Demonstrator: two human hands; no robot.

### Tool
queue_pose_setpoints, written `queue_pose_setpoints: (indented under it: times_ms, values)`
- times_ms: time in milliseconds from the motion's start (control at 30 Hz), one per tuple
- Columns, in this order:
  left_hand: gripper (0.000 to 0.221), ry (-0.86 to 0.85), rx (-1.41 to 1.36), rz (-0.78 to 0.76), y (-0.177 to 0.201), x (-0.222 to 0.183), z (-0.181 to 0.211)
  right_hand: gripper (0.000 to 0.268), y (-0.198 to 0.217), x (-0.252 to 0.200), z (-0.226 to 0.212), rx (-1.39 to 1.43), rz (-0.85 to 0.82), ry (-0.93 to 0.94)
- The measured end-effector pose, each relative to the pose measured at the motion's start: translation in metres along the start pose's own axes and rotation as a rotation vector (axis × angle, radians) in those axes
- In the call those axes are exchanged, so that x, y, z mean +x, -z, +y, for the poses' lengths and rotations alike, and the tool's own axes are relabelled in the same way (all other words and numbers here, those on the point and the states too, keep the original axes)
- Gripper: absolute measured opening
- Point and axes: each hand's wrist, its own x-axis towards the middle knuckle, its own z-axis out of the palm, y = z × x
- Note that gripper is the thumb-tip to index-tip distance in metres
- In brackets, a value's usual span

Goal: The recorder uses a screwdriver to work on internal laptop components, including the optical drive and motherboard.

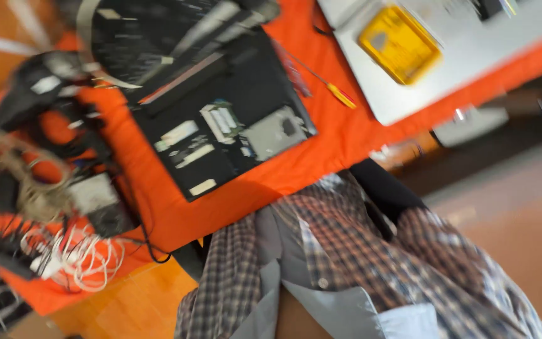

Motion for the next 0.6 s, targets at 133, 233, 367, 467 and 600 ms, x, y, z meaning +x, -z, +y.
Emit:
queue_pose_setpoints:
  times_ms: [133, 233, 367, 467, 600]
  values:
    - [0.025, 0.020, -0.025, 0.171, -0.006, 0.008, 0.007, 0.033, 0.009, 0.032, 0.016, -0.065, -0.077, 0.111]
    - [0.025, -0.002, -0.057, 0.257, -0.002, 0.026, 0.006, 0.035, 0.014, 0.043, 0.025, -0.109, -0.122, 0.137]
    - [0.026, -0.066, -0.121, 0.286, 0.011, 0.046, 0.002, 0.038, 0.008, 0.033, 0.031, -0.129, -0.170, 0.083]
    - [0.027, -0.135, -0.157, 0.309, 0.116, 0.110, 0.053, 0.040, 0.014, 0.043, 0.040, -0.148, -0.185, 0.039]
    - [0.028, -0.220, -0.197, 0.309, 0.173, 0.137, 0.092, 0.043, 0.031, 0.062, 0.040, -0.146, -0.204, -0.029]
